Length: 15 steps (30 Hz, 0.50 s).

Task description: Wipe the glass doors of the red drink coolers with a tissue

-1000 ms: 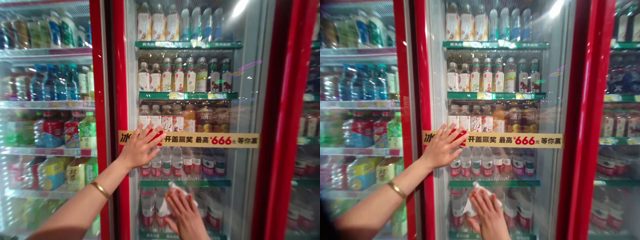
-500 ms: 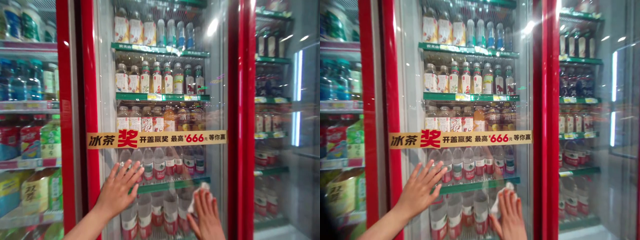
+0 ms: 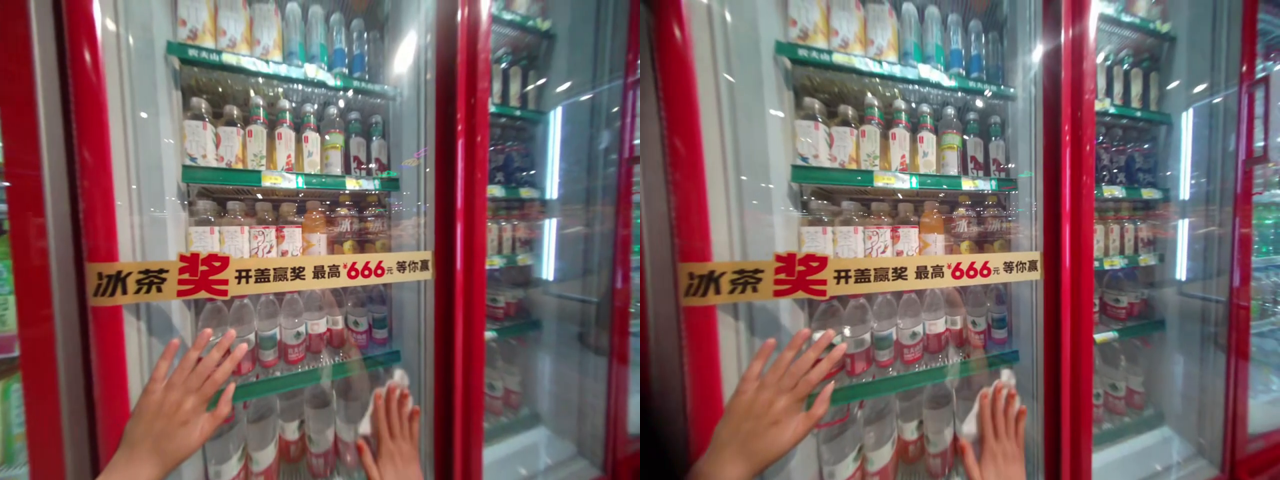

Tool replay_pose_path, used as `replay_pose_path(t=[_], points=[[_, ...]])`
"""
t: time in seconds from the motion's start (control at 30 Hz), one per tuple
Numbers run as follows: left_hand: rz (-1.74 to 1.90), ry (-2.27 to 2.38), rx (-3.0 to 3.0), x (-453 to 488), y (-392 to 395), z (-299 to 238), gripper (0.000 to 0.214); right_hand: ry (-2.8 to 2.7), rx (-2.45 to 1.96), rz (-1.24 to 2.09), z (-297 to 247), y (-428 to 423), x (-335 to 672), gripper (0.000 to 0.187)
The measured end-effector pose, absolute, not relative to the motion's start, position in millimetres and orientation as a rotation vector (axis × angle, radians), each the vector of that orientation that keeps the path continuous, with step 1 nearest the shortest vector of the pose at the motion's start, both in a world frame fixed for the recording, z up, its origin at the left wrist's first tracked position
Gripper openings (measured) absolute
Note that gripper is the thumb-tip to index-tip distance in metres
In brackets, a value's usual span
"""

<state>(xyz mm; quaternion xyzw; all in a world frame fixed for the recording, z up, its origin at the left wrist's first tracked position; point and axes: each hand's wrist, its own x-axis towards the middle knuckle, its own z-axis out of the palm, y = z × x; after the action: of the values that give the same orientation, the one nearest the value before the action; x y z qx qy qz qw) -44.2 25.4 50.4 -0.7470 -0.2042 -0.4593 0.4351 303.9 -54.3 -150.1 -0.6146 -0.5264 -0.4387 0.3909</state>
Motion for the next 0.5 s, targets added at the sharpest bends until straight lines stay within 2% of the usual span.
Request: replay_pose_path(t=[0.1, 0.17, 0.3, 0.4, 0.5], points=[[-1.138, -0.489, -1.843, -44.5, 24.8, 50.1, 0.077, -1.151, -1.57, -1.068, -85.2, -60.1, 319.6, 0.085], [-1.124, -0.495, -1.848, -45.5, 24.5, 50.0, 0.078, -1.285, -1.505, -1.156, -81.9, -60.4, 312.6, 0.086], [-1.133, -0.512, -1.859, -45.6, 24.4, 51.3, 0.074, -1.465, -1.414, -1.307, -162.9, -71.8, 312.1, 0.085], [-1.113, -0.514, -1.848, -44.0, 21.7, 52.9, 0.077, -1.115, -1.549, -1.093, -203.8, -69.4, 307.3, 0.081], [-1.083, -0.533, -1.853, -43.4, 19.3, 52.8, 0.078, -0.923, -1.598, -0.912, -206.2, -45.5, 262.2, 0.085]])
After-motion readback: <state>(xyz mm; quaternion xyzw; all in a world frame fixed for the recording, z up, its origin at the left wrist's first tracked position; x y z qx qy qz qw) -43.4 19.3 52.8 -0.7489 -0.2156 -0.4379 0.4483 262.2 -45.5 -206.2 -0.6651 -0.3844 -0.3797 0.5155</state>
